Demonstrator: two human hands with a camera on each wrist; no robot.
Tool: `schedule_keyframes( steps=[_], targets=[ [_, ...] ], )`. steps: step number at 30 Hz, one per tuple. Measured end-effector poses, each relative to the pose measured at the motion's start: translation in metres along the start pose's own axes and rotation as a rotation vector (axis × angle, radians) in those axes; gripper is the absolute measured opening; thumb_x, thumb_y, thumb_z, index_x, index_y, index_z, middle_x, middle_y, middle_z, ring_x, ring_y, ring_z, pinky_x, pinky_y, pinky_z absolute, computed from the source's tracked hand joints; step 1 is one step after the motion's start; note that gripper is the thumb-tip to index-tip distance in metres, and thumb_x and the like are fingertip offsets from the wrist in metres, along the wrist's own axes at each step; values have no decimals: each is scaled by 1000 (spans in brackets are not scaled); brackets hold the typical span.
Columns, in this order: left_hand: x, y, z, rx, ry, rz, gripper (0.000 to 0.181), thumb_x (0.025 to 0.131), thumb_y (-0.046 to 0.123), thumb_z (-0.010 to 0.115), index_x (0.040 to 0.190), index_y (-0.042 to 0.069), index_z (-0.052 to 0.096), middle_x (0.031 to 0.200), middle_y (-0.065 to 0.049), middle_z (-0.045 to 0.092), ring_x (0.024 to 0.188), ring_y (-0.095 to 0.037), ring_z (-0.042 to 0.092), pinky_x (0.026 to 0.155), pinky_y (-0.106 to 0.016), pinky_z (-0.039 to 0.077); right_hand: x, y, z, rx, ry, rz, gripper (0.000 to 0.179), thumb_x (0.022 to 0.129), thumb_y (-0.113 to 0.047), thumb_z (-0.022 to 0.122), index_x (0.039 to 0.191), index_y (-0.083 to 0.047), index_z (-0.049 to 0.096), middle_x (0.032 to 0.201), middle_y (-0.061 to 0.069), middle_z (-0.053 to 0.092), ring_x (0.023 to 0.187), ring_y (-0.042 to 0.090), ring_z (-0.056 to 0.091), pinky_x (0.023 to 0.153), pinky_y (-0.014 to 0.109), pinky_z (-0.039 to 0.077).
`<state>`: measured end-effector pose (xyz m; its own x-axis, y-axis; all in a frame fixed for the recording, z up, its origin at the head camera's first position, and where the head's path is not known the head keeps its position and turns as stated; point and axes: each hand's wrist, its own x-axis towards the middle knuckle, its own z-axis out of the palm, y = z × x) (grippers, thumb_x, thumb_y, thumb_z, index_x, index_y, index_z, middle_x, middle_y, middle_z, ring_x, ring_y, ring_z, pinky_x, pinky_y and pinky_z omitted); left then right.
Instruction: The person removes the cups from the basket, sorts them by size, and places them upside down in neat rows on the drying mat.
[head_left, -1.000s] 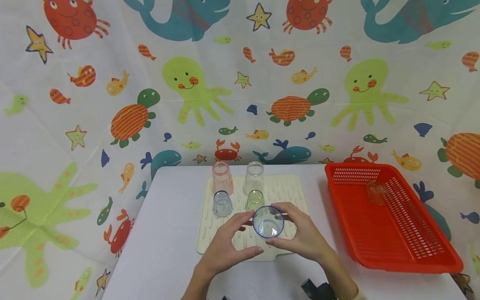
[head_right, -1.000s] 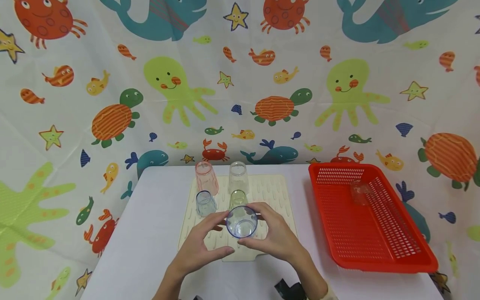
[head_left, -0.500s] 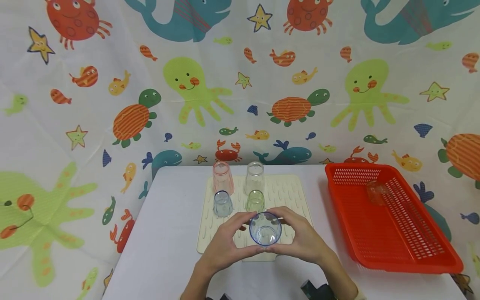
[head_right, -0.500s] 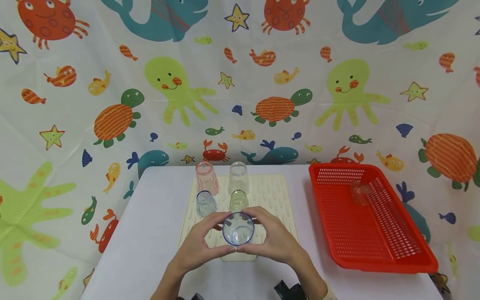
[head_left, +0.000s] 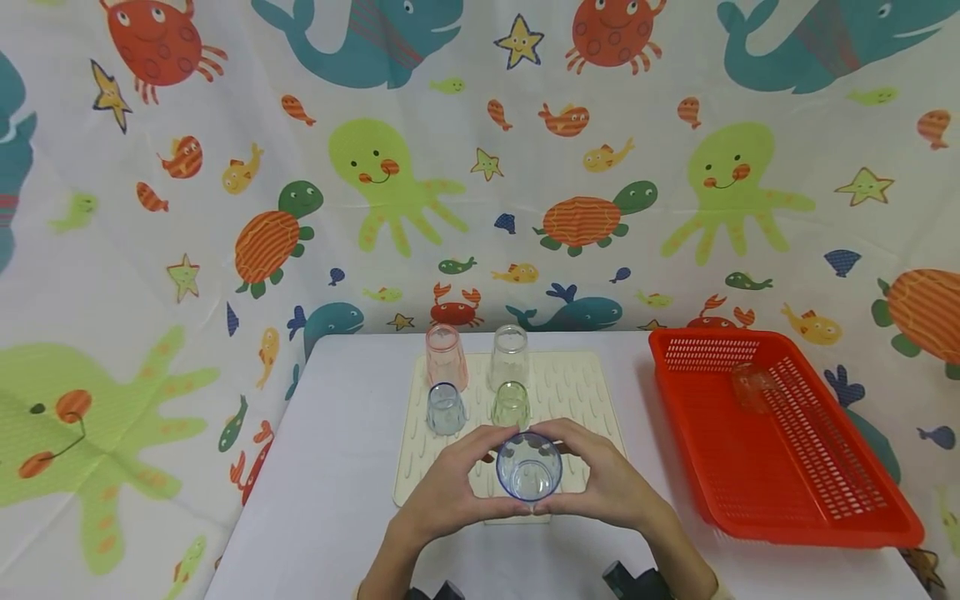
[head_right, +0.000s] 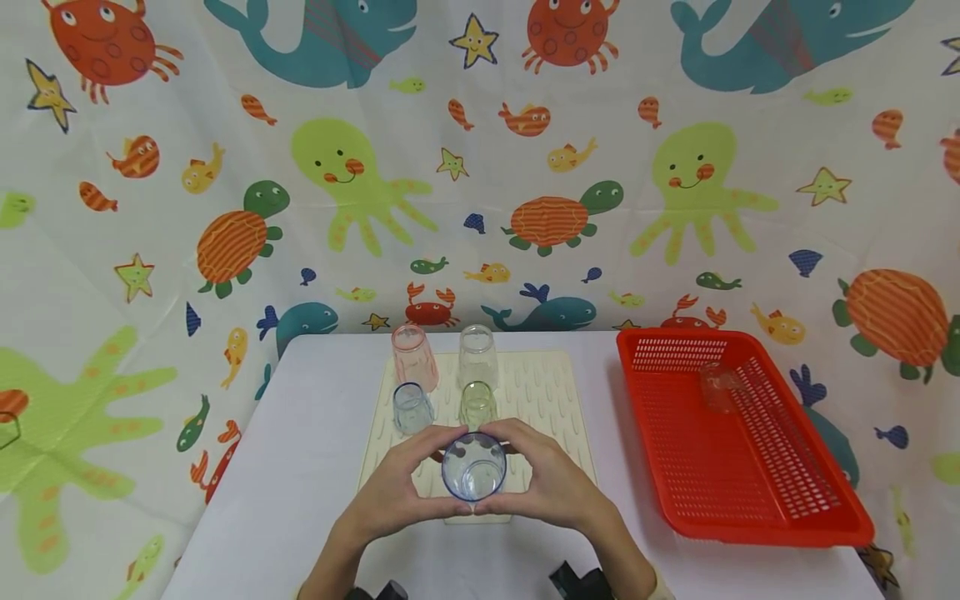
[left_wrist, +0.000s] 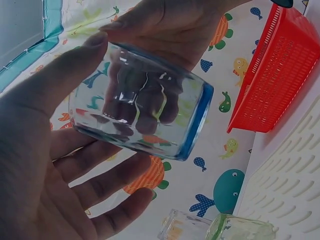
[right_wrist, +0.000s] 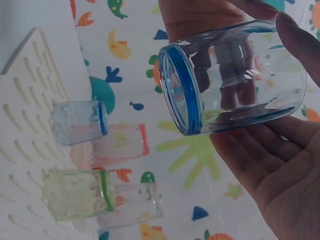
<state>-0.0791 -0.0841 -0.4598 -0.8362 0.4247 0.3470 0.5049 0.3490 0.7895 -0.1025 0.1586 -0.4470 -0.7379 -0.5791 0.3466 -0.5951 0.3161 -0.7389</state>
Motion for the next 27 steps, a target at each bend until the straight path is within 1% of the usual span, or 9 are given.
schedule_keyframes(
  steps=[5, 8, 12, 15, 19, 22, 27],
  targets=[
    [0, 0, 1, 0, 15, 22, 73, 77, 43, 87, 141, 29, 54, 129, 8, 65, 109, -8, 62, 90, -27, 60, 1, 0, 0, 27, -19, -15, 75, 74, -36, 90, 139, -21, 55, 127, -5, 65, 111, 13, 64, 95, 32, 62],
    [0, 0, 1, 2, 42, 46, 72, 76, 44, 87, 138, 28, 56, 126, 9, 65, 108, -7, 61, 88, -26, 60, 2, 1, 0, 50, -26, -32, 75, 74, -36, 90, 139, -20, 55, 127, -3, 66, 111, 14, 64, 95, 32, 62],
    [1, 0, 2, 13, 74, 82, 71, 74, 42, 89, 135, 25, 58, 124, 8, 65, 105, -7, 61, 84, -24, 60, 1, 3, 1, 69, -24, -34, 76, 74, -32, 90, 140, -19, 55, 127, -2, 66, 111, 14, 65, 95, 32, 62],
    [1, 1, 3, 21, 90, 100, 70, 73, 41, 89, 133, 23, 58, 123, 7, 64, 105, -8, 60, 81, -26, 61, -1, 4, 2, 79, -20, -16, 77, 73, -30, 91, 140, -21, 54, 129, -2, 65, 112, 13, 64, 95, 31, 61],
    [2, 2, 2, 37, 107, 120, 69, 74, 39, 89, 133, 20, 59, 125, 4, 65, 105, -8, 59, 79, -26, 61, -3, 5, 4, 91, -13, 9, 77, 73, -29, 90, 141, -19, 54, 131, -3, 65, 113, 12, 64, 95, 32, 61],
    [2, 2, 2, 48, 129, 138, 69, 73, 38, 89, 132, 18, 59, 124, 2, 65, 104, -10, 60, 77, -25, 60, -4, 7, 6, 106, -7, 5, 77, 74, -28, 90, 142, -17, 54, 132, -1, 64, 111, 14, 65, 95, 33, 61],
    [3, 5, 0, 52, 156, 144, 69, 72, 36, 90, 131, 19, 60, 121, 2, 66, 101, -11, 61, 76, -26, 60, -7, 13, 13, 153, 2, 19, 76, 74, -25, 90, 141, -21, 54, 131, -1, 65, 113, 14, 65, 98, 33, 60]
  ],
)
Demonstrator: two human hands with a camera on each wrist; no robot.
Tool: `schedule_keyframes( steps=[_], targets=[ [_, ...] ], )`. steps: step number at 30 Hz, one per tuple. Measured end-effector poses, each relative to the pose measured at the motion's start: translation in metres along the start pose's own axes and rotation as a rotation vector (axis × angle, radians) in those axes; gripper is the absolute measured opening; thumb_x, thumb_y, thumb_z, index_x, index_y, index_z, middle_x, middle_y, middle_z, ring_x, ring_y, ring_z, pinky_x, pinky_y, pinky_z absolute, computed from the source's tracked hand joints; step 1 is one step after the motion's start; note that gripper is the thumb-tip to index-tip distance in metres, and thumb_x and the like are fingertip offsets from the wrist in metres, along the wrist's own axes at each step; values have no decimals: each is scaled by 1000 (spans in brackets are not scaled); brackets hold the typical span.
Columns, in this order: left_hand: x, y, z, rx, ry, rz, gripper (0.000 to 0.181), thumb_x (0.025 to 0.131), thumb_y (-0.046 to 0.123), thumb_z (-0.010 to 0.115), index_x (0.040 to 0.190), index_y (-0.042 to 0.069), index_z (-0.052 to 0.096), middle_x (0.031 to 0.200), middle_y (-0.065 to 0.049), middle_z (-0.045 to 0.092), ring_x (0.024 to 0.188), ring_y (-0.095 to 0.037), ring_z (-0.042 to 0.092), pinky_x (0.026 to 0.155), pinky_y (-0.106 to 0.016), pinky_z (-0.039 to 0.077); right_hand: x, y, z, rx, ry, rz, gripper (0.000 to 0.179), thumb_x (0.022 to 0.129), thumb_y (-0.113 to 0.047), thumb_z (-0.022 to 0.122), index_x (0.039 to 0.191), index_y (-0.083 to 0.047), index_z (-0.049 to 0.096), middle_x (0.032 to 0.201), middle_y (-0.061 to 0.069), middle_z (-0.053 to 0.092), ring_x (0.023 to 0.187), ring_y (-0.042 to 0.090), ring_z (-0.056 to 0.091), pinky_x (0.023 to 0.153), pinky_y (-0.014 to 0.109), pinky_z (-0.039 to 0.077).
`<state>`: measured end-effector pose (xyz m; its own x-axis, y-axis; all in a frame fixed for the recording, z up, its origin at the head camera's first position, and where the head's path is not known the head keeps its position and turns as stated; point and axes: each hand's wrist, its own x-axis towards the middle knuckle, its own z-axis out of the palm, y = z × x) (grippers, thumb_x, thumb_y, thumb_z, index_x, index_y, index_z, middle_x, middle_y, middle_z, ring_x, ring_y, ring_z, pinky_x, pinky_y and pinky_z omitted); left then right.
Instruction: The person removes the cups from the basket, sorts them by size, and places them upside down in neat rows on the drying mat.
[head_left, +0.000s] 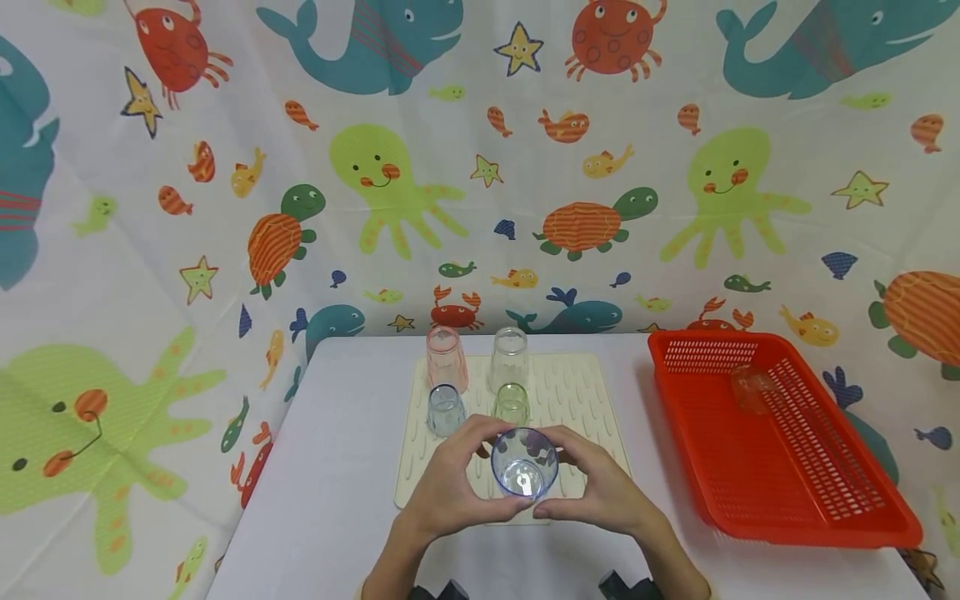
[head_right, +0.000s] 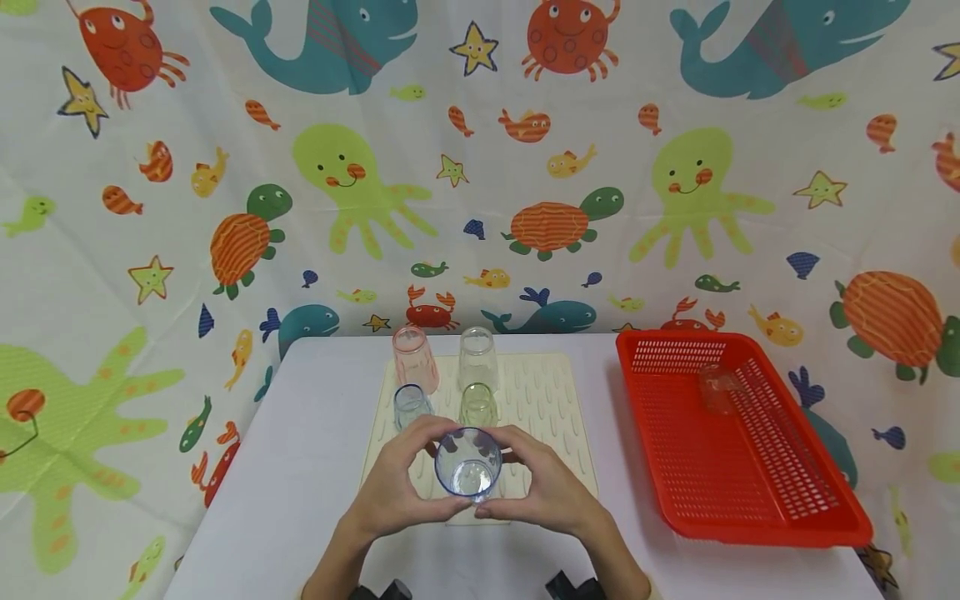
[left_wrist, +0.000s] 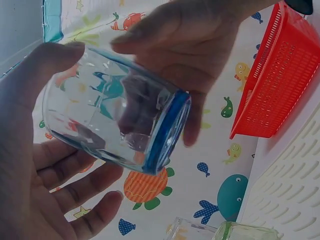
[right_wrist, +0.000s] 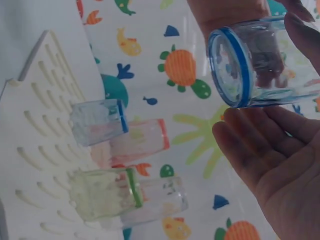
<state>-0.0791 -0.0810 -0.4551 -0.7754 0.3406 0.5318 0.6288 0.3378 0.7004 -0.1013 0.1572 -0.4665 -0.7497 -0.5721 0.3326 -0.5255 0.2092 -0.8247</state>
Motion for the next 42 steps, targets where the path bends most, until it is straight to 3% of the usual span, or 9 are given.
schedule_keyframes(
  steps=[15, 22, 28, 34, 42],
  targets=[
    [3, 1, -2, -20, 37, 11, 68, 73, 34, 90, 132, 18, 59, 123, 2, 66, 104, -12, 62, 79, -24, 58, 0, 17, 21, 100, 1, -4, 70, 80, -22, 87, 142, -20, 53, 137, 2, 64, 121, 17, 65, 104, 29, 55],
    [3, 2, -3, -12, 51, 16, 69, 72, 35, 90, 132, 18, 59, 123, 1, 66, 104, -12, 62, 79, -23, 58, 0, 22, 24, 122, 9, -34, 64, 82, -18, 85, 139, -13, 55, 134, 8, 65, 119, 17, 66, 103, 31, 57],
    [0, 0, -4, -14, 49, -14, 71, 72, 34, 91, 133, 19, 59, 122, 2, 66, 104, -11, 61, 79, -24, 59, -3, 26, 23, 117, 26, -35, 58, 82, -15, 84, 134, -11, 58, 128, 11, 68, 114, 18, 67, 100, 32, 59],
    [-7, -3, -5, -28, 58, -31, 71, 72, 32, 91, 133, 18, 59, 119, 0, 67, 99, -13, 62, 78, -25, 60, -6, 30, 17, 125, 32, -64, 55, 77, 0, 83, 127, -10, 60, 118, 9, 70, 107, 18, 67, 99, 31, 60],
    [-19, -11, -7, -47, 61, -68, 70, 72, 30, 91, 133, 17, 60, 118, 0, 66, 95, -13, 64, 76, -26, 60, -10, 29, 9, 143, 73, -74, 62, 77, 1, 83, 132, -4, 56, 120, 12, 68, 105, 9, 66, 99, 21, 57]
  ],
)
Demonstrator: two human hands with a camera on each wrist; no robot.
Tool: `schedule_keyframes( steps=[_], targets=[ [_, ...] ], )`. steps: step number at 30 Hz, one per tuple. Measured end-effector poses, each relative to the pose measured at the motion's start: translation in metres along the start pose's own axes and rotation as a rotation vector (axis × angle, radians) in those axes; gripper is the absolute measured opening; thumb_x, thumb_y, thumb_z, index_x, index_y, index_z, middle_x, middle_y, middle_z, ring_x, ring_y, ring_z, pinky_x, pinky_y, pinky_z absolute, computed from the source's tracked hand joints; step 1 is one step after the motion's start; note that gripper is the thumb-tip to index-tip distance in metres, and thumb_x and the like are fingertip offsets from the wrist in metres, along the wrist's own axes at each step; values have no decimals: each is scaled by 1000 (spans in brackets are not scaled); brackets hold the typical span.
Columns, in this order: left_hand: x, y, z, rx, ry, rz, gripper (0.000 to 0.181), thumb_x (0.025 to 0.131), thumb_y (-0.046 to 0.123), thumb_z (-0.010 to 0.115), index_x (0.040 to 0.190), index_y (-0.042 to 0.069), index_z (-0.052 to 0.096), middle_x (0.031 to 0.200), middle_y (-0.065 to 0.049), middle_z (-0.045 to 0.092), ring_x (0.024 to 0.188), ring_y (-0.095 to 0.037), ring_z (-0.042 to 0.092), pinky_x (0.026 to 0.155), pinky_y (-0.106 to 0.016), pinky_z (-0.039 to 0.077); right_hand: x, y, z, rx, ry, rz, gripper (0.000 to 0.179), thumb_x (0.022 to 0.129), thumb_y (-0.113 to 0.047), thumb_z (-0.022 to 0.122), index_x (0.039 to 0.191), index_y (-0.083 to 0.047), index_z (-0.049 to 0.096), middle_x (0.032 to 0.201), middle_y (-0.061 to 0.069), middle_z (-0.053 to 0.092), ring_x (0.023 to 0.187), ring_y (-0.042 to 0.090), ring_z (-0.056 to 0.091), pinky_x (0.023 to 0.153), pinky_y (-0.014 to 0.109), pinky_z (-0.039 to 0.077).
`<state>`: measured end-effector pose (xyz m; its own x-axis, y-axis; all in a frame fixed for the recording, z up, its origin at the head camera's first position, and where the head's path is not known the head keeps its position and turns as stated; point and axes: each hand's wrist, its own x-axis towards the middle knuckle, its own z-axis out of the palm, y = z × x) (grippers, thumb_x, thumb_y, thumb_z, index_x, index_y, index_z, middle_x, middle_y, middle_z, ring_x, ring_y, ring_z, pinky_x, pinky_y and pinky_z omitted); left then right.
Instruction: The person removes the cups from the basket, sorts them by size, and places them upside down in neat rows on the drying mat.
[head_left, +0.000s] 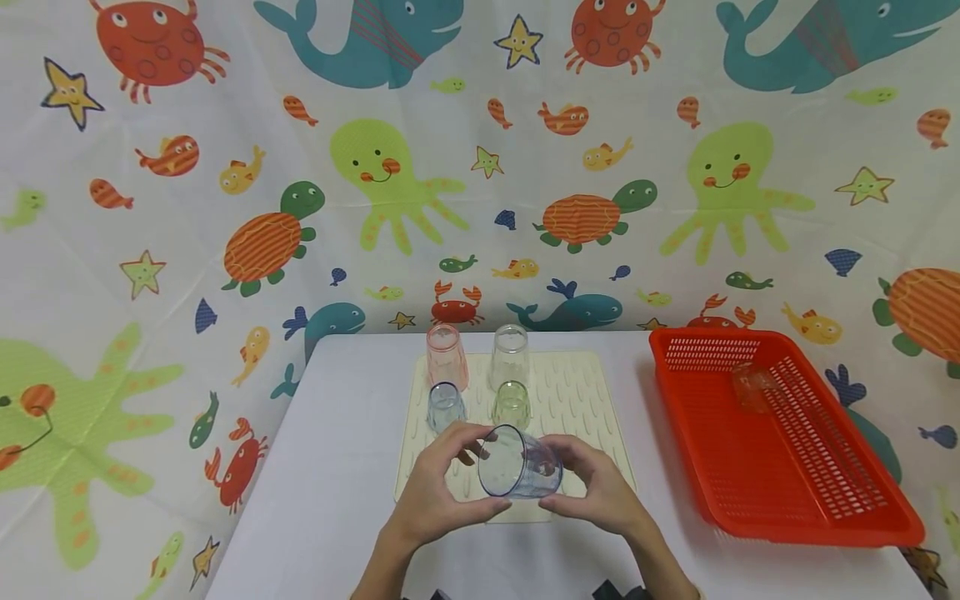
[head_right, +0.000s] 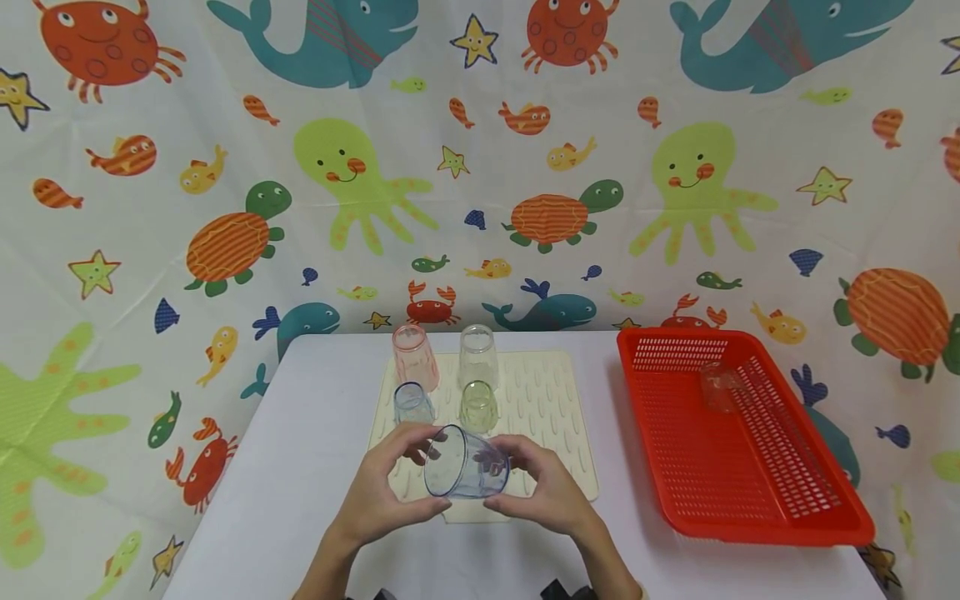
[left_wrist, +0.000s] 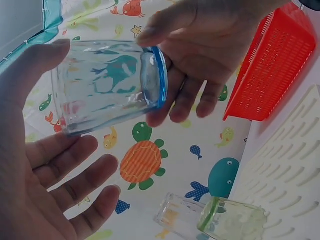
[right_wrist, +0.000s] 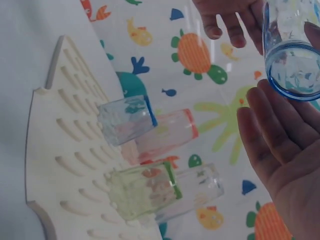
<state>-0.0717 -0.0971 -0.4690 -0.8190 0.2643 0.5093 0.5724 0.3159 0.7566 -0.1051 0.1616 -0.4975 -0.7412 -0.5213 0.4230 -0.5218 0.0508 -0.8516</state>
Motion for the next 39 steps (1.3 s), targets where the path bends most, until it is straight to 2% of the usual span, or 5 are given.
schedule_keyframes(
  steps=[13, 21, 26, 33, 39],
  targets=[
    [-17, -4, 1, 7, -6, -80, 69, 72, 28, 91, 133, 19, 59, 117, -2, 66, 93, -20, 65, 76, -24, 60, 2, -2, -1, 77, 11, -19, 63, 81, 7, 76, 138, 3, 51, 127, 14, 65, 110, 13, 65, 102, 24, 55],
    [-24, -10, 4, -1, -16, -89, 69, 72, 31, 91, 132, 22, 58, 118, 2, 66, 93, -20, 66, 75, -26, 60, 6, 0, 1, 168, -13, -33, 61, 82, 7, 72, 139, 4, 50, 125, 9, 63, 109, 18, 62, 100, 29, 57],
    [-29, -13, 6, 13, -23, -74, 68, 74, 31, 90, 133, 22, 57, 116, 2, 65, 91, -18, 64, 73, -25, 60, 9, 0, 5, 195, -17, -88, 60, 80, 10, 70, 137, 6, 50, 124, 10, 60, 104, 24, 59, 93, 28, 58],
    [-32, -16, 7, 15, 0, -62, 67, 74, 28, 91, 131, 21, 57, 115, -1, 65, 89, -17, 63, 72, -25, 60, 13, -1, 12, 264, -11, -93, 57, 83, 8, 67, 137, 10, 48, 124, 15, 57, 107, 16, 57, 91, 29, 58],
    [-35, -16, 8, 34, 12, -95, 67, 73, 29, 91, 131, 24, 57, 114, 0, 66, 89, -15, 64, 71, -22, 59, 17, -1, 19, 262, 22, -109, 54, 82, 7, 67, 134, 5, 52, 126, 6, 58, 109, 13, 56, 93, 27, 56]
  ],
)
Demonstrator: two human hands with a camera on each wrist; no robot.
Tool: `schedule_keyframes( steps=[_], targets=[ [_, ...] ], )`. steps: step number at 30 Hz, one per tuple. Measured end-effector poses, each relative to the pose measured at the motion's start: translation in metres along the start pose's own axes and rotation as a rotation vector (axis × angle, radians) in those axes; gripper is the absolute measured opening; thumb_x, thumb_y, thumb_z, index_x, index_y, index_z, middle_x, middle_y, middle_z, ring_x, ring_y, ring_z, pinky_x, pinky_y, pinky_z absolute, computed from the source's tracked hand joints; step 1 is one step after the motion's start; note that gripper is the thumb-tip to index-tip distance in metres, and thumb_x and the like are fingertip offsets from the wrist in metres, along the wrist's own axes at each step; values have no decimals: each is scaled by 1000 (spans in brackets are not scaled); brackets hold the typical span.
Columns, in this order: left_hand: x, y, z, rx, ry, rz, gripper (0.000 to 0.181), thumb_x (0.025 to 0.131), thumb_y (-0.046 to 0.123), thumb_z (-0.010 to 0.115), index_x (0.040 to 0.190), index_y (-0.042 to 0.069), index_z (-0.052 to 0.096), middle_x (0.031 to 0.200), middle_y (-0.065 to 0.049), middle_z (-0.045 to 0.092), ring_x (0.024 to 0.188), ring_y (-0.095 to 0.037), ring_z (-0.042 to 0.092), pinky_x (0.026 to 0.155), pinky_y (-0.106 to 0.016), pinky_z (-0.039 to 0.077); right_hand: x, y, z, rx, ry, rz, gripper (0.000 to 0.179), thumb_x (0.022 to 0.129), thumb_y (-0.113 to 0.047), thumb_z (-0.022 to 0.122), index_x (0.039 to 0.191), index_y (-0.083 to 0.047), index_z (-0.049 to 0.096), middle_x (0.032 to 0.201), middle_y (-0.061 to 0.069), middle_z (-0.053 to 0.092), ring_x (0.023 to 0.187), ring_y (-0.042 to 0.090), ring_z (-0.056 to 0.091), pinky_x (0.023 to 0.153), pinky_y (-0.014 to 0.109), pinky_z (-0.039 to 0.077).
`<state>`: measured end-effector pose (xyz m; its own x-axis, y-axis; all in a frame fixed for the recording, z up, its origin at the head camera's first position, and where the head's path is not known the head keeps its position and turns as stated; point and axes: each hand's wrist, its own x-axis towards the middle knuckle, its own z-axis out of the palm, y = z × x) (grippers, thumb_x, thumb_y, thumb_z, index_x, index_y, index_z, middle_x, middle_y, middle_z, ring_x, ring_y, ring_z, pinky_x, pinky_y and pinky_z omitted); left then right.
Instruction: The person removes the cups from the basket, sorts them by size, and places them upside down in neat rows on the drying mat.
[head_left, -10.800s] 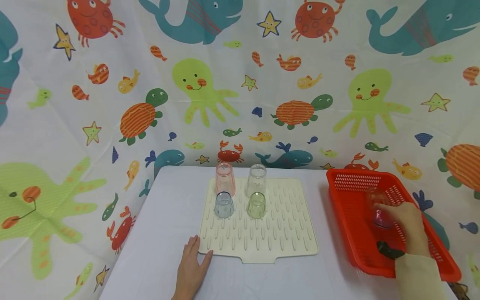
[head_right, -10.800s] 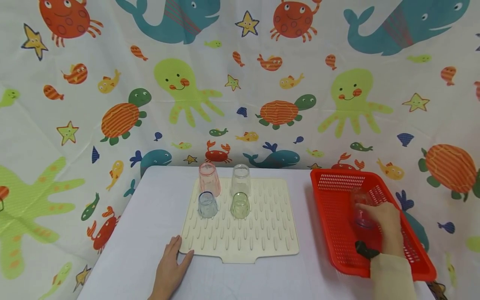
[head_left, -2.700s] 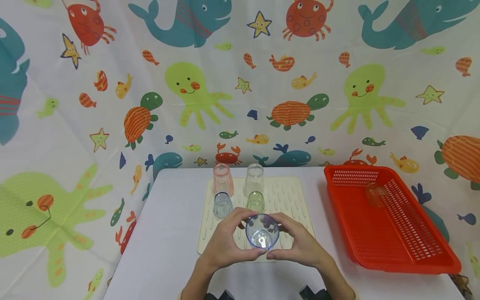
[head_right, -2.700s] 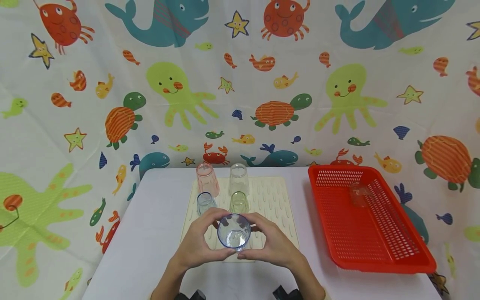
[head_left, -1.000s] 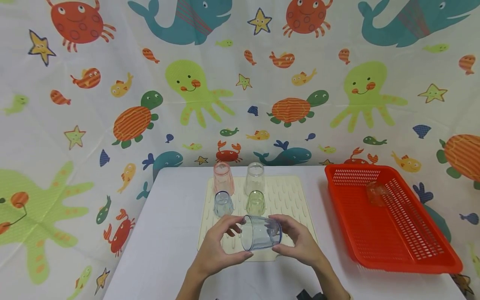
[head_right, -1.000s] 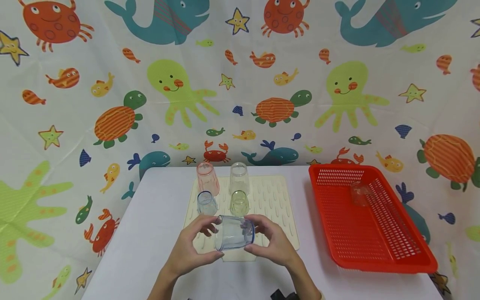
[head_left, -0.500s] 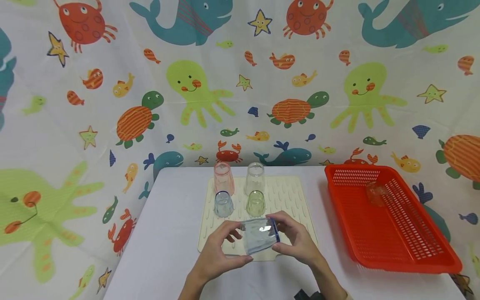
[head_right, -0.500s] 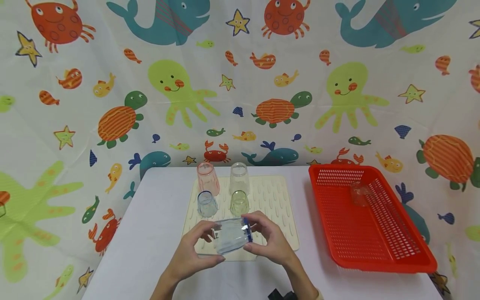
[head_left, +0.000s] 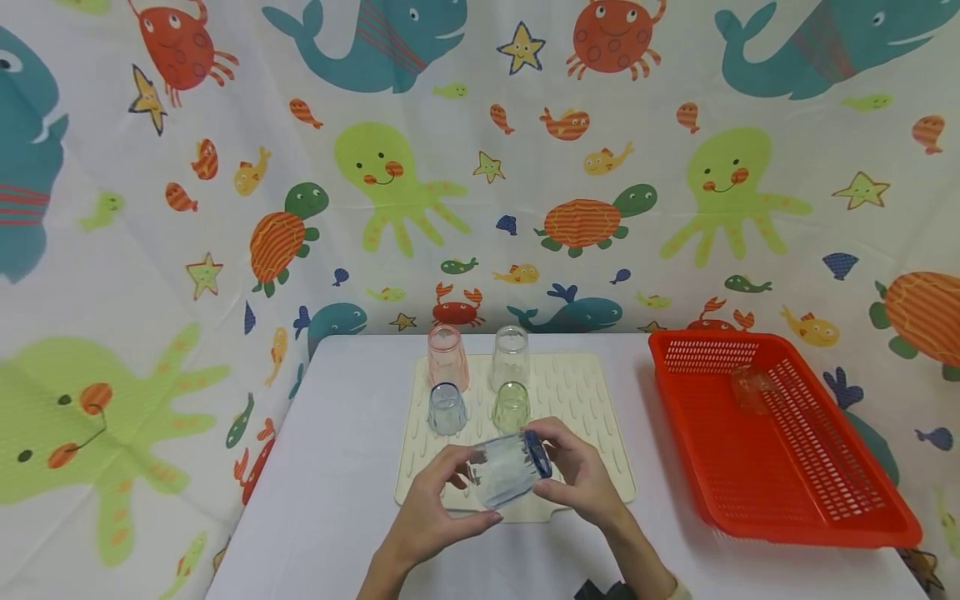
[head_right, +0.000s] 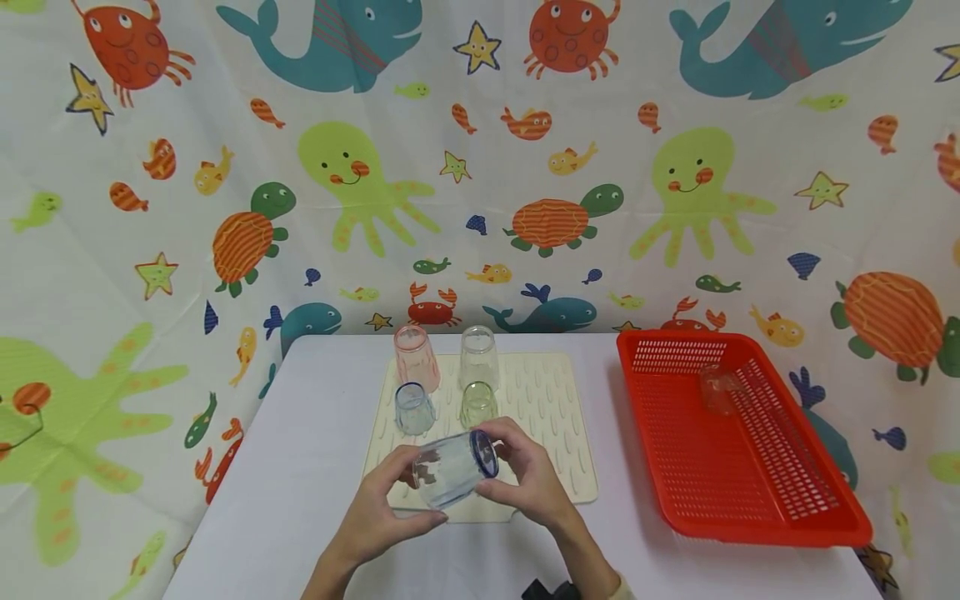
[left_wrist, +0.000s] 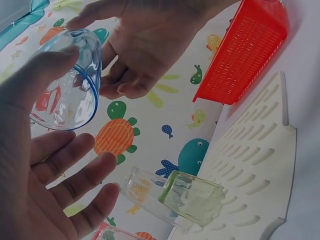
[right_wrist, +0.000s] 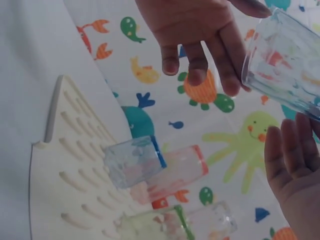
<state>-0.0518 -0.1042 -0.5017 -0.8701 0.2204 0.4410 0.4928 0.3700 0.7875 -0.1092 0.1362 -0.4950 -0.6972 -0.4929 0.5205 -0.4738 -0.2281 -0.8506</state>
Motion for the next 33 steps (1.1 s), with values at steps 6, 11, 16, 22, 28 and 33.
schedule_keyframes(
  steps=[6, 11, 16, 22, 28, 33],
  targets=[
    [-2, -2, 1, 15, 2, -82, 69, 74, 30, 90, 134, 29, 57, 120, 10, 64, 93, -10, 64, 73, -23, 59, 9, 1, 8, -34, 25, -6, 56, 80, 7, 70, 133, 3, 53, 127, 6, 60, 112, 12, 58, 103, 27, 51],
    [-6, -12, -1, 110, 33, -176, 61, 77, 26, 87, 132, 30, 59, 120, 12, 63, 91, -8, 62, 73, -20, 58, 20, 3, 17, -116, 64, 38, 57, 80, 2, 73, 134, -3, 54, 129, 13, 62, 121, 13, 59, 114, 28, 43],
    [-13, -25, -7, 195, 68, -259, 56, 80, 26, 85, 131, 28, 62, 117, 11, 64, 91, -9, 64, 75, -24, 59, 28, 12, 24, -151, 78, 43, 55, 81, 0, 72, 133, -4, 55, 127, 16, 63, 122, 13, 60, 116, 30, 43],
    [-27, -39, -15, 296, 106, -318, 57, 80, 28, 86, 131, 19, 64, 116, 9, 66, 93, -14, 66, 77, -29, 61, 34, 26, 26, -148, 93, 44, 56, 82, 1, 74, 133, -5, 55, 127, 15, 62, 121, 16, 59, 114, 30, 46],
    [-39, -57, -19, 442, 152, -346, 59, 80, 28, 86, 131, 11, 64, 114, 5, 67, 96, -14, 66, 78, -30, 60, 40, 37, 30, -149, 130, 74, 55, 83, 1, 75, 133, -4, 55, 126, 19, 62, 119, 19, 61, 112, 28, 48],
    [-48, -66, -21, 544, 192, -343, 58, 79, 26, 86, 129, 6, 64, 113, 1, 67, 102, -18, 66, 86, -40, 61, 47, 45, 36, -170, 138, 115, 54, 84, -4, 77, 133, -6, 56, 127, 15, 62, 118, 21, 61, 110, 30, 50]
  ],
)
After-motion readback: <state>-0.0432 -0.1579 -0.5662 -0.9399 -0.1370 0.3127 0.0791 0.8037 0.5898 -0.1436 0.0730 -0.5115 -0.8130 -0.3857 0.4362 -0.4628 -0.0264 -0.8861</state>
